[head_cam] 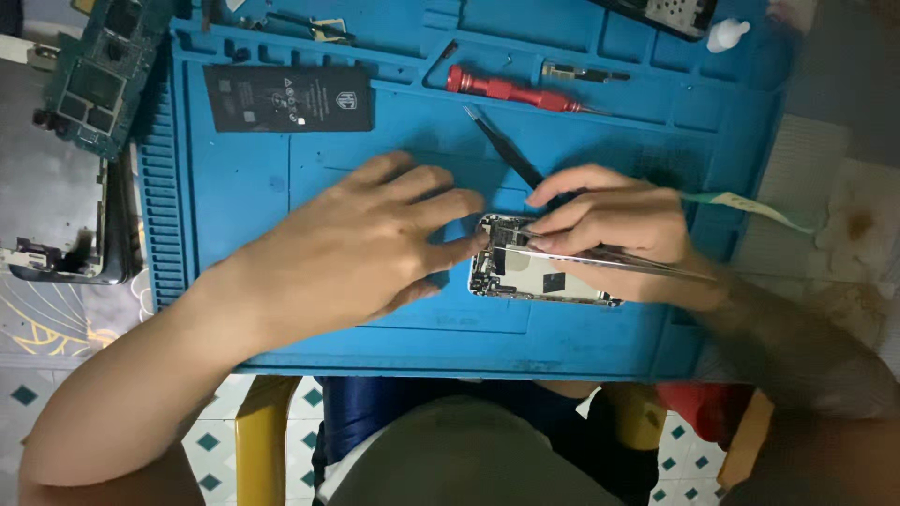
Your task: The person cleans the interior of a disassembled smartphone with a toothbrush, then uses tweezers to remove small components and a screwdriver to unscrew parts. The person works on a blue mat with various tools and phone parts visible.
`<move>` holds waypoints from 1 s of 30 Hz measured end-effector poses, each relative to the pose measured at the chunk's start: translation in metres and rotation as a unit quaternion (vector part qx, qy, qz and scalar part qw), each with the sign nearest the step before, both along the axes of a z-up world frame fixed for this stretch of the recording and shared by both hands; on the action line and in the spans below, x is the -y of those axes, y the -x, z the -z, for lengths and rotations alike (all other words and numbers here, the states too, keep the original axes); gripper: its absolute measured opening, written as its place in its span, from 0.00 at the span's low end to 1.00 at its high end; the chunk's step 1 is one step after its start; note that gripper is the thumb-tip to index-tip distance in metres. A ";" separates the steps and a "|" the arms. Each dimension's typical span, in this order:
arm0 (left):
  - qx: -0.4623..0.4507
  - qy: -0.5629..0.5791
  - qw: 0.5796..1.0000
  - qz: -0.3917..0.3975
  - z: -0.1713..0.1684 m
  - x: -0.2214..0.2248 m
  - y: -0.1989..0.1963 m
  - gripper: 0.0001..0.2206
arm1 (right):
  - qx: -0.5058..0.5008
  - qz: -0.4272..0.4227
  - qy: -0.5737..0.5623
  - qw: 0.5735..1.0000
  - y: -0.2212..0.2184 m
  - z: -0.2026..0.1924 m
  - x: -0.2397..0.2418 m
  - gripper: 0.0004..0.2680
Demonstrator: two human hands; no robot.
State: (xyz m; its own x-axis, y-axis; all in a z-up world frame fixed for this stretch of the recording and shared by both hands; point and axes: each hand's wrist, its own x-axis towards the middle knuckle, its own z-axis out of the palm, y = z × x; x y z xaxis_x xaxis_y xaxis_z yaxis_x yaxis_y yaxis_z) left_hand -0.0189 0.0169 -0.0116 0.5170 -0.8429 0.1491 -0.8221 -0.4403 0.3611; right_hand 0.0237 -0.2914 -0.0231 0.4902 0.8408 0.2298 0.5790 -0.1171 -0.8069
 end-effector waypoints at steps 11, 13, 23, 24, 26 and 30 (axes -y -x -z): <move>0.000 -0.006 1.000 -0.001 -0.001 0.000 0.000 0.22 | -0.007 -0.027 0.038 0.999 -0.004 -0.007 0.001 0.07; -0.016 -0.005 1.000 -0.002 -0.001 0.001 0.000 0.21 | -0.021 -0.007 0.008 1.000 -0.002 -0.008 -0.003 0.07; -0.007 -0.002 1.000 -0.001 0.000 0.001 0.000 0.23 | 0.043 -0.056 0.015 0.997 -0.004 -0.001 0.002 0.07; -0.004 -0.001 1.000 -0.001 0.000 0.001 0.000 0.22 | 0.024 -0.031 0.014 0.999 -0.002 -0.004 0.000 0.07; -0.003 -0.001 1.000 -0.001 0.001 0.001 0.001 0.22 | 0.005 -0.006 0.014 1.000 0.000 -0.008 -0.004 0.07; -0.004 0.001 1.000 -0.001 0.001 0.001 0.000 0.23 | -0.012 0.010 0.012 1.000 0.000 -0.006 -0.004 0.07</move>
State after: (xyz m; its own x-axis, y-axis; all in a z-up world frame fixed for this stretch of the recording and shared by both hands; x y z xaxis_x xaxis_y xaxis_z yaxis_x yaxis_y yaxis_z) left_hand -0.0189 0.0162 -0.0126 0.5196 -0.8417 0.1468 -0.8183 -0.4409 0.3688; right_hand 0.0233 -0.2878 -0.0168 0.5123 0.8355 0.1986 0.5575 -0.1477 -0.8169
